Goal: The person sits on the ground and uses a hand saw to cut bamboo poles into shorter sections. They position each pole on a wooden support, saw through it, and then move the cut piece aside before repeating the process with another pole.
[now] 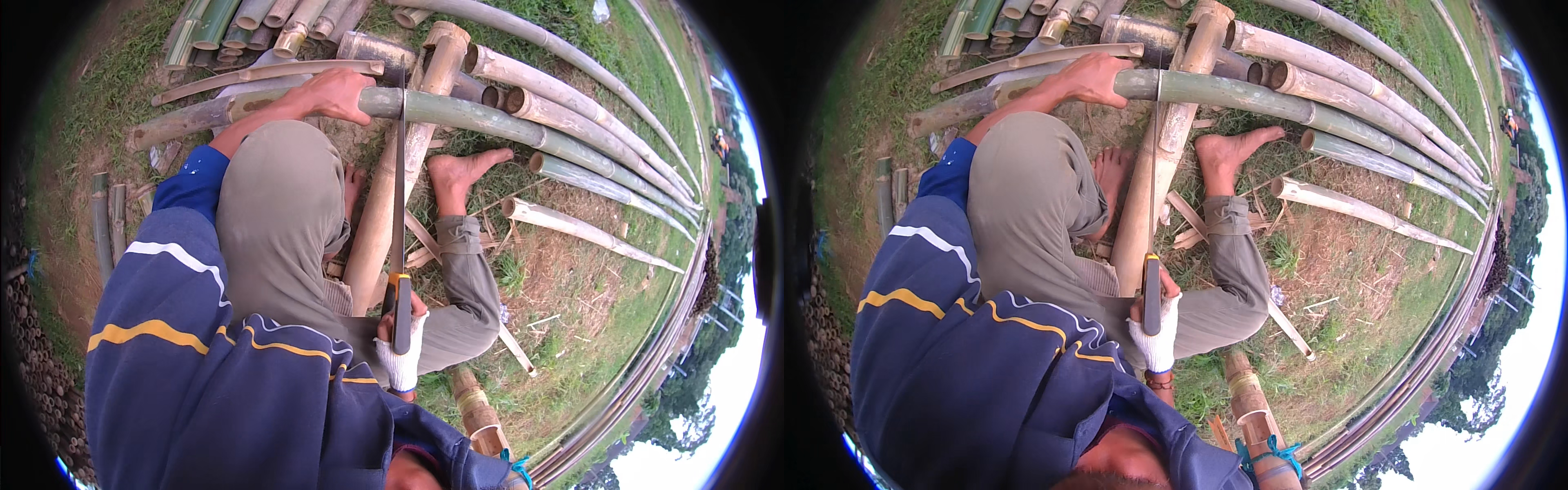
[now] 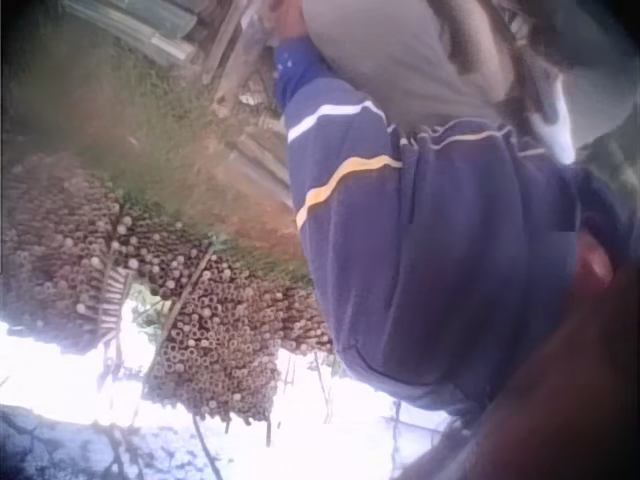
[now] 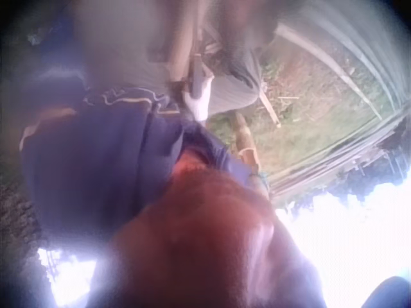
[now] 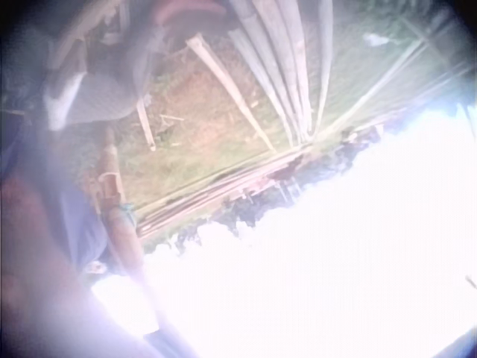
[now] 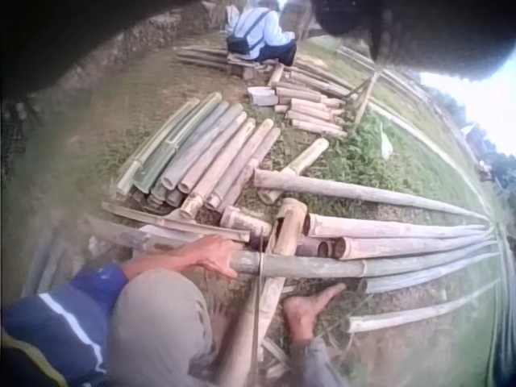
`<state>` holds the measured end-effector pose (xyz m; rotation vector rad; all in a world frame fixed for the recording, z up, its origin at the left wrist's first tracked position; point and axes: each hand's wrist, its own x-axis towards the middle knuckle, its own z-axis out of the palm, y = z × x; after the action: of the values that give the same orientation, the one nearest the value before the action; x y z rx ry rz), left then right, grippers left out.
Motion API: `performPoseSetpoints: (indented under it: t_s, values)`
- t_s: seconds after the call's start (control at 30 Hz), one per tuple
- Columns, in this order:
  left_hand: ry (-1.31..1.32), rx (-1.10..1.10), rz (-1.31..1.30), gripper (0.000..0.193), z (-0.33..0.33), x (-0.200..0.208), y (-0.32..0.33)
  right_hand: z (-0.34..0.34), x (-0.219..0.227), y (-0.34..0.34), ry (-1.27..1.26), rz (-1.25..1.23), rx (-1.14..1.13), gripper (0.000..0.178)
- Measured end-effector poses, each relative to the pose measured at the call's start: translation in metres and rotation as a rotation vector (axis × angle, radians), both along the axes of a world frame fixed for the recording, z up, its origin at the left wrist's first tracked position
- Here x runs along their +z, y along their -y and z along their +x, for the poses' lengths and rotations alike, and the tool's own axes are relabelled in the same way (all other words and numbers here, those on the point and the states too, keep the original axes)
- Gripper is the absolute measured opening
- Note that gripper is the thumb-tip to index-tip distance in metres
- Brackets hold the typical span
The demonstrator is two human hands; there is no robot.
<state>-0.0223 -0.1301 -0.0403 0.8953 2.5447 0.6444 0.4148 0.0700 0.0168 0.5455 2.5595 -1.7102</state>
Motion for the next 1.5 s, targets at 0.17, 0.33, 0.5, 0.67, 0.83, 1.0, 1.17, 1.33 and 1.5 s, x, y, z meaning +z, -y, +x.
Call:
performPoseSetpoints:
  t_s: [0.17,0.33,0.5,0.67,0.83,1.0,1.17,1.33,1.5]
  values:
    - [-0.036,0.001,0.012,0.079,0.003,-0.010,-0.002,-0.092,-0.039,-0.004,-0.204,0.121,0.080,0.069]
    - [-0.008,-0.081,0.008,0.087,-0.012,0.003,-0.026,-0.207,-0.057,-0.009,-0.350,0.085,0.040,0.071]
    - [-0.073,-0.015,0.053,0.086,-0.003,-0.014,-0.002,-0.079,-0.015,0.008,-0.112,0.042,0.026,0.063]
    - [0.034,-0.121,0.030,0.081,-0.005,0.000,-0.046,0.004,0.008,0.011,0.037,0.085,-0.111,0.060]
    - [-0.005,-0.061,0.030,0.082,-0.001,-0.002,-0.025,-0.186,-0.042,-0.009,-0.218,-0.010,0.022,0.064]
    - [0.013,-0.057,0.008,0.084,0.007,-0.002,-0.026,-0.176,-0.043,0.000,-0.208,-0.016,0.010,0.067]
    - [0.054,-0.018,-0.005,0.081,0.005,-0.004,-0.014,-0.012,0.013,0.002,-0.035,0.192,0.025,0.069]
    - [-0.035,-0.012,0.021,0.081,0.007,-0.006,-0.014,-0.060,-0.020,-0.007,-0.081,0.077,0.029,0.074]
    - [-0.111,-0.008,0.073,0.081,-0.002,-0.006,-0.014,-0.182,-0.055,-0.006,-0.313,0.009,0.040,0.067]
